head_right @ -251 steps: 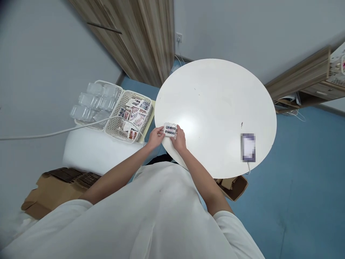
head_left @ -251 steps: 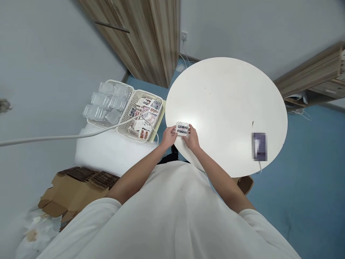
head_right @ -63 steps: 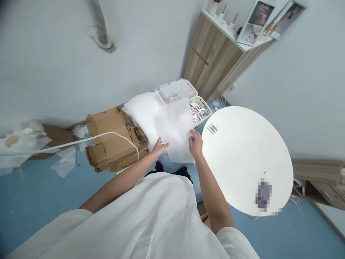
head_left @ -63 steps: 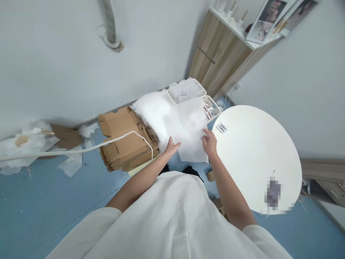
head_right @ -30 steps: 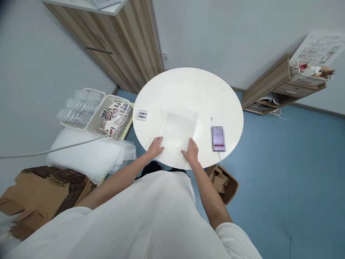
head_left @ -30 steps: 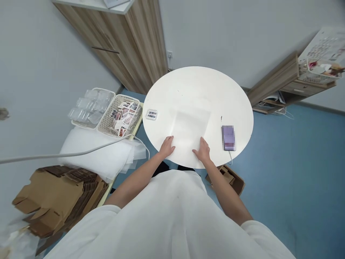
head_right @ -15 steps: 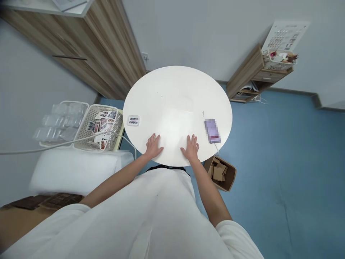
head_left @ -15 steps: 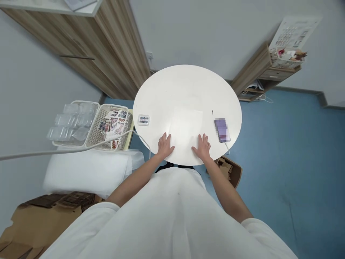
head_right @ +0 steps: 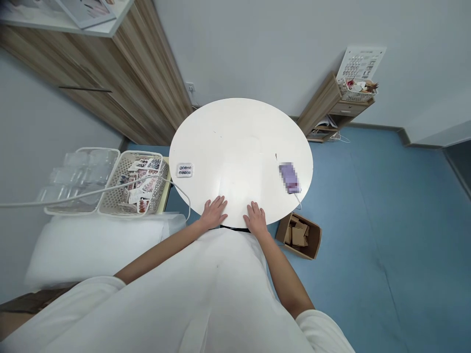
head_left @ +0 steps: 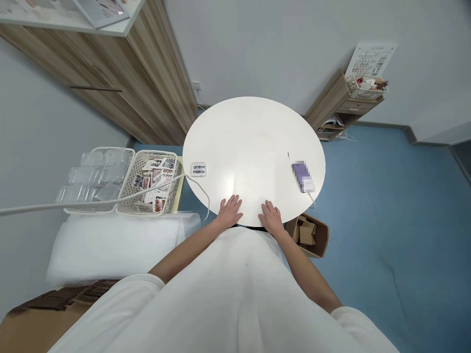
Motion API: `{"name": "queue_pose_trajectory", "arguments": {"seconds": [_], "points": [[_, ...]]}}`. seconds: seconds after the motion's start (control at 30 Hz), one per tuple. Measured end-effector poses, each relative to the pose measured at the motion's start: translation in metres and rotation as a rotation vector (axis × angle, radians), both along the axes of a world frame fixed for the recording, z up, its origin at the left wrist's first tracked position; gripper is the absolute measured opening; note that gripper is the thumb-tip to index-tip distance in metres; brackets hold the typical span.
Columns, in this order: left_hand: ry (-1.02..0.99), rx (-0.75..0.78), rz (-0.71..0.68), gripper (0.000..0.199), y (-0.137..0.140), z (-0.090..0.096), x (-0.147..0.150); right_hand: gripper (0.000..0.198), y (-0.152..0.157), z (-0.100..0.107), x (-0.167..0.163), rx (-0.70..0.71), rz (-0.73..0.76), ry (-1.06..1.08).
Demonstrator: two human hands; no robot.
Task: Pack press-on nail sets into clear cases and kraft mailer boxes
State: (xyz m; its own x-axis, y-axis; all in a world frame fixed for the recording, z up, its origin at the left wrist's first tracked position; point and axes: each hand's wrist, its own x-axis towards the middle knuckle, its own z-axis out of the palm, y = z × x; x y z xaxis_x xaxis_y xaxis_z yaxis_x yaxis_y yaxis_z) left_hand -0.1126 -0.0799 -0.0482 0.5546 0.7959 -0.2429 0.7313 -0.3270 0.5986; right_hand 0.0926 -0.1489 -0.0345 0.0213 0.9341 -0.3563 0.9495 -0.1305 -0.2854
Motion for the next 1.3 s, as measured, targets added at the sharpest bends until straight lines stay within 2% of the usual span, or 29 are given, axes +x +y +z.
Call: {"name": "queue_pose_trajectory", "arguments": {"seconds": [0.17,0.33,0.7,0.93,1.07,1.17,1.3], "points": [[-0.107,0.004,0.065,0.047,0.019,-0.002,0.01,0.043,0.02,0.001,0.008,0.007,-0.01,-0.017],[-0.001,0.015,0.017,0.053,0.029,-0.002,0.012,0.042,0.03,0.001,0.013,-0.007,0.005,-0.028],[0.053,0.053,-0.037,0.055,0.029,0.002,0.018,0.042,0.025,0.004,0.012,0.027,-0.039,-0.052],[0.258,0.148,-0.076,0.055,0.023,0.005,0.024,0.042,0.025,0.004,0.018,0.029,0.003,-0.074],[0.322,0.203,-0.055,0.054,0.02,0.008,0.028,0.043,0.026,0.0,0.024,0.051,0.053,-0.057],[0.327,0.207,-0.019,0.052,0.018,0.011,0.029,0.043,0.027,-0.001,0.027,0.117,0.075,-0.028],[0.307,0.187,0.117,0.051,0.013,0.014,0.026,0.043,0.027,0.003,0.028,0.231,0.093,0.039]]}}
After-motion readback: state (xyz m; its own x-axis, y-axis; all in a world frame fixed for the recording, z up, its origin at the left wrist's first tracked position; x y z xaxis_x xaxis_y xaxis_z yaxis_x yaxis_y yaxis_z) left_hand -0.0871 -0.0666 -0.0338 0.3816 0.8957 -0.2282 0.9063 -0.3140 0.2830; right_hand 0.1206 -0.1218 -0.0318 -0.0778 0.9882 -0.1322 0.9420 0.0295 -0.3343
